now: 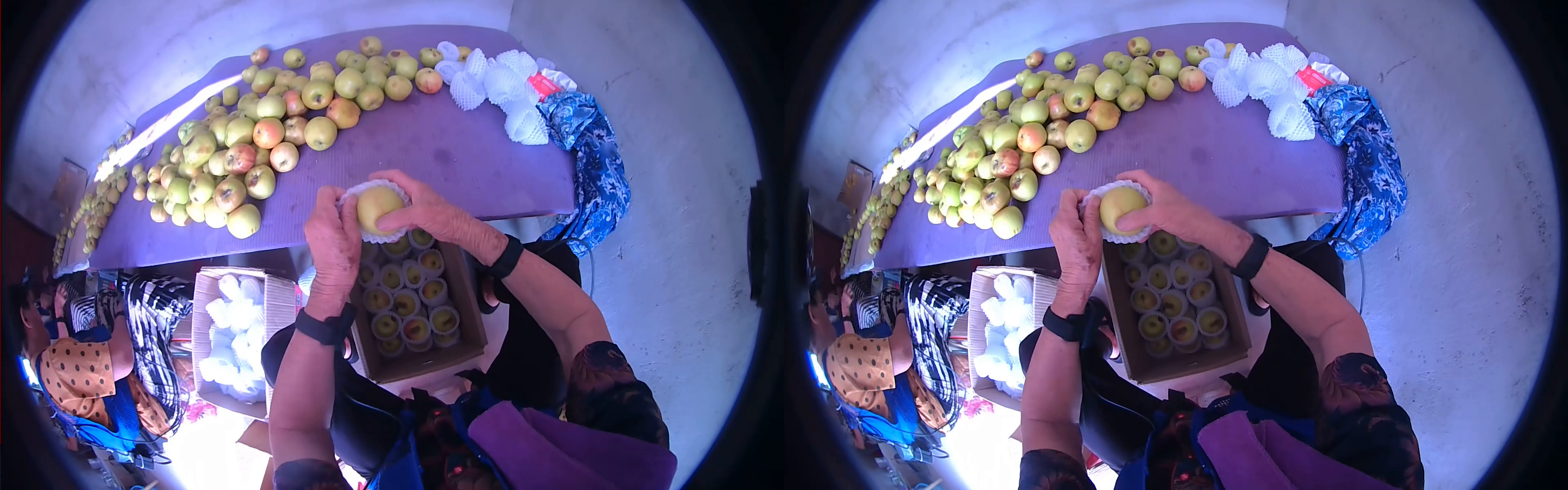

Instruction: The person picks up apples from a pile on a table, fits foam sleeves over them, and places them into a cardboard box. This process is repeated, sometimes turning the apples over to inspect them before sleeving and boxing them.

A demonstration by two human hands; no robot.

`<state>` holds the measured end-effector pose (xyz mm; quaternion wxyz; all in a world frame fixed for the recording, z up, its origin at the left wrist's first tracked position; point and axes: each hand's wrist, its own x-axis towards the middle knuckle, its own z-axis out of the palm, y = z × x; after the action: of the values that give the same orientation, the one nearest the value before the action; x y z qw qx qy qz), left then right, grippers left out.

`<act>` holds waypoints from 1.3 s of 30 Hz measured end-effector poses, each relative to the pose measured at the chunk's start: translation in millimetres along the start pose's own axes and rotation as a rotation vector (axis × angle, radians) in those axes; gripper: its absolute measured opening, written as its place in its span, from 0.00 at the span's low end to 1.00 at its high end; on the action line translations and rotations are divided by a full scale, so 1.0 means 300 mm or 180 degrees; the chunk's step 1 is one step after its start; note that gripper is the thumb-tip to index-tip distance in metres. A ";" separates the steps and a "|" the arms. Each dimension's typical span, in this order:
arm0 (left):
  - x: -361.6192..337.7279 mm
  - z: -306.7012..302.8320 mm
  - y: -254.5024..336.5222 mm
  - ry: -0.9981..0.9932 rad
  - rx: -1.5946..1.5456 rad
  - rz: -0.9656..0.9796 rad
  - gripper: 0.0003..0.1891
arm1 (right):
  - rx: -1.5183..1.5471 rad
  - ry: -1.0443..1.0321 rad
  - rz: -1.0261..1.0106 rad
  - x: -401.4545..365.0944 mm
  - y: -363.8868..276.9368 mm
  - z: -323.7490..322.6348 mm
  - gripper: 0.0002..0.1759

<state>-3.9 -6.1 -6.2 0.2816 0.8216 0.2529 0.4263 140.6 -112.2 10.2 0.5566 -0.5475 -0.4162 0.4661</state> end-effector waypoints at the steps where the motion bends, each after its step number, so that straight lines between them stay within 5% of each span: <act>1: 0.001 0.004 -0.001 0.0098 0.0088 0.0107 0.08 | 0.0026 0.0057 -0.0020 0.002 -0.001 0.002 0.42; 8: 0.008 -0.029 0.029 -0.0244 -0.0513 -0.0419 0.14 | 0.0159 0.0028 0.0108 0.007 0.009 -0.024 0.35; 10: 0.017 -0.055 0.056 -0.0983 -0.1405 -0.1441 0.24 | -0.0062 -0.0021 -0.0049 0.008 0.013 -0.032 0.35; 13: 0.029 -0.073 0.055 -0.1734 -0.1889 -0.1578 0.31 | -0.0457 -0.0206 -0.0212 0.001 -0.006 -0.036 0.34; 27: 0.015 -0.017 -0.006 -0.1342 -0.2034 -0.1828 0.24 | -0.1485 0.0041 -0.0704 -0.006 0.015 -0.033 0.37; 29: 0.016 -0.008 -0.012 -0.1235 -0.2148 -0.1894 0.24 | -0.0934 -0.0028 0.0207 -0.027 -0.047 -0.019 0.38; 35: 0.019 -0.009 0.017 -0.1233 -0.2530 -0.1960 0.24 | 0.0036 0.0173 -0.0242 0.005 0.024 -0.036 0.36; 39: 0.022 -0.018 -0.002 -0.0903 -0.1808 -0.1526 0.20 | 0.0090 0.0186 -0.0130 0.001 0.007 -0.039 0.36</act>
<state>-5.1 -0.1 -0.3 0.6212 0.6795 0.2681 0.2837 151.9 -114.5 7.3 0.5855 -0.5444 -0.4042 0.4444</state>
